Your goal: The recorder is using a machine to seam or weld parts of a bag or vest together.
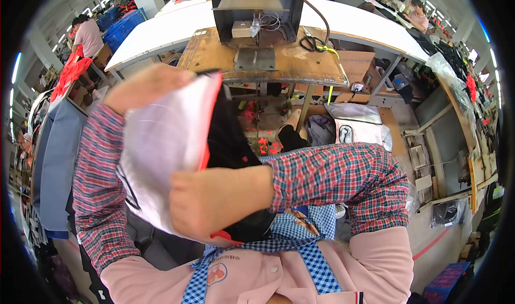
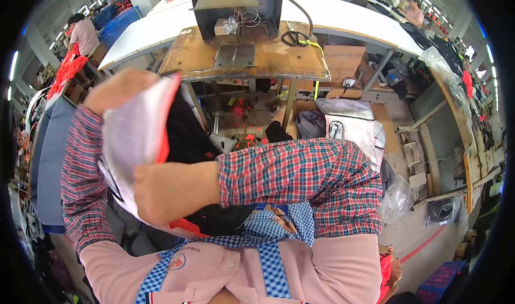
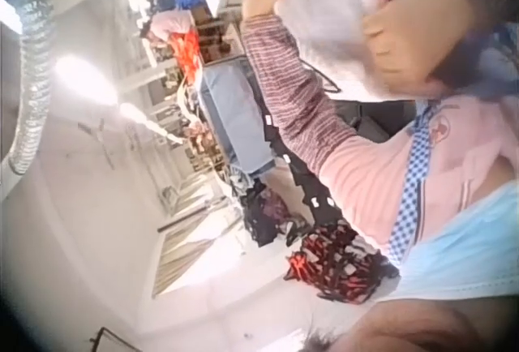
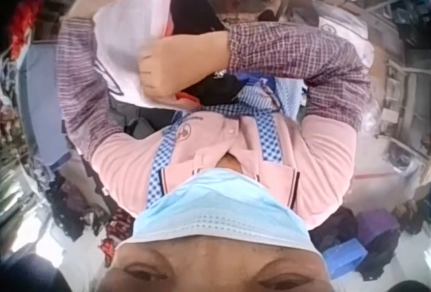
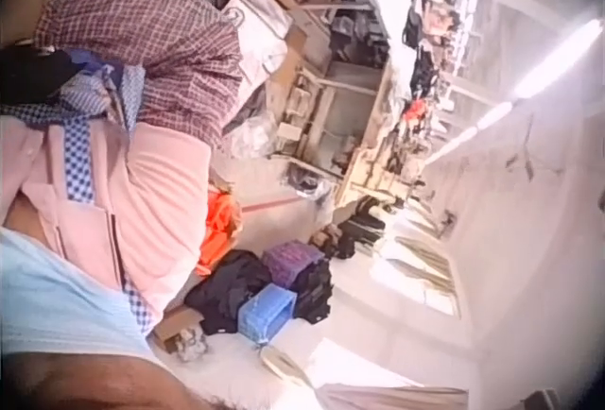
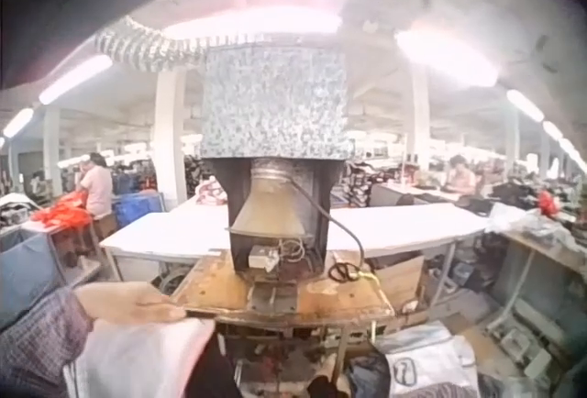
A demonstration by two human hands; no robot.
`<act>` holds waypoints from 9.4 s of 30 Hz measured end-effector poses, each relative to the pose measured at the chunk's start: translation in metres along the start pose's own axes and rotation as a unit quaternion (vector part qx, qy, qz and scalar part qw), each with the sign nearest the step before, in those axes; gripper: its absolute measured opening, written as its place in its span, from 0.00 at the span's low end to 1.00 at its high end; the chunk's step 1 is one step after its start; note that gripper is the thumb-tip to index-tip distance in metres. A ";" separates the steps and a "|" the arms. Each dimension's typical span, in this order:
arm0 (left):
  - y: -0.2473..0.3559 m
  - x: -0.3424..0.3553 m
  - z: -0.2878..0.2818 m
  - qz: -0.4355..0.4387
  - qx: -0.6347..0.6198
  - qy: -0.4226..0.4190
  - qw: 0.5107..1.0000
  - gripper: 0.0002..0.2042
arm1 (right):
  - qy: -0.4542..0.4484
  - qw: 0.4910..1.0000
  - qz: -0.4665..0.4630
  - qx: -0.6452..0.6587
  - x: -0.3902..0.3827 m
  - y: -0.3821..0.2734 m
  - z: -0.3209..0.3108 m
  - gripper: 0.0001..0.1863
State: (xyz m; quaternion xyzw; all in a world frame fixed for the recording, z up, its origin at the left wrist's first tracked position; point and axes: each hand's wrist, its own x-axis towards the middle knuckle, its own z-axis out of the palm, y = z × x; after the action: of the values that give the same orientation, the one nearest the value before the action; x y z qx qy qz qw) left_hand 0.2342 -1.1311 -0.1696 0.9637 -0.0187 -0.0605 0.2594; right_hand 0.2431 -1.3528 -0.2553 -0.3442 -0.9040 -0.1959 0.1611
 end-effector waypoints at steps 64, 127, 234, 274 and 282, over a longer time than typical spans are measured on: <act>-0.112 0.193 0.047 -0.020 0.090 0.227 0.969 0.21 | 0.375 0.382 0.624 0.569 -0.217 0.276 0.046 0.08; 0.212 0.030 0.198 0.328 0.039 0.044 0.943 0.09 | 0.308 0.472 0.605 0.562 -0.342 -0.015 -0.016 0.15; -0.140 0.239 0.056 -0.076 -0.553 0.368 0.744 0.10 | -0.063 0.670 0.713 0.199 -0.309 0.228 -0.035 0.43; -0.005 0.118 0.241 -0.111 -0.637 -0.106 0.755 0.16 | 0.007 0.810 0.581 -0.082 -0.225 0.011 -0.005 0.11; -0.011 0.131 0.146 -0.001 -0.540 0.052 0.840 0.17 | 0.080 0.782 0.618 0.001 -0.239 0.087 -0.003 0.18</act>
State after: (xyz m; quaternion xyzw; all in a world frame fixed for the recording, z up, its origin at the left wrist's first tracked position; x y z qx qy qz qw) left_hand 0.3455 -1.2035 -0.3141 0.6727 0.0314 -0.0115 0.7392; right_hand 0.4731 -1.4280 -0.3337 -0.8121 -0.4817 -0.0805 0.3194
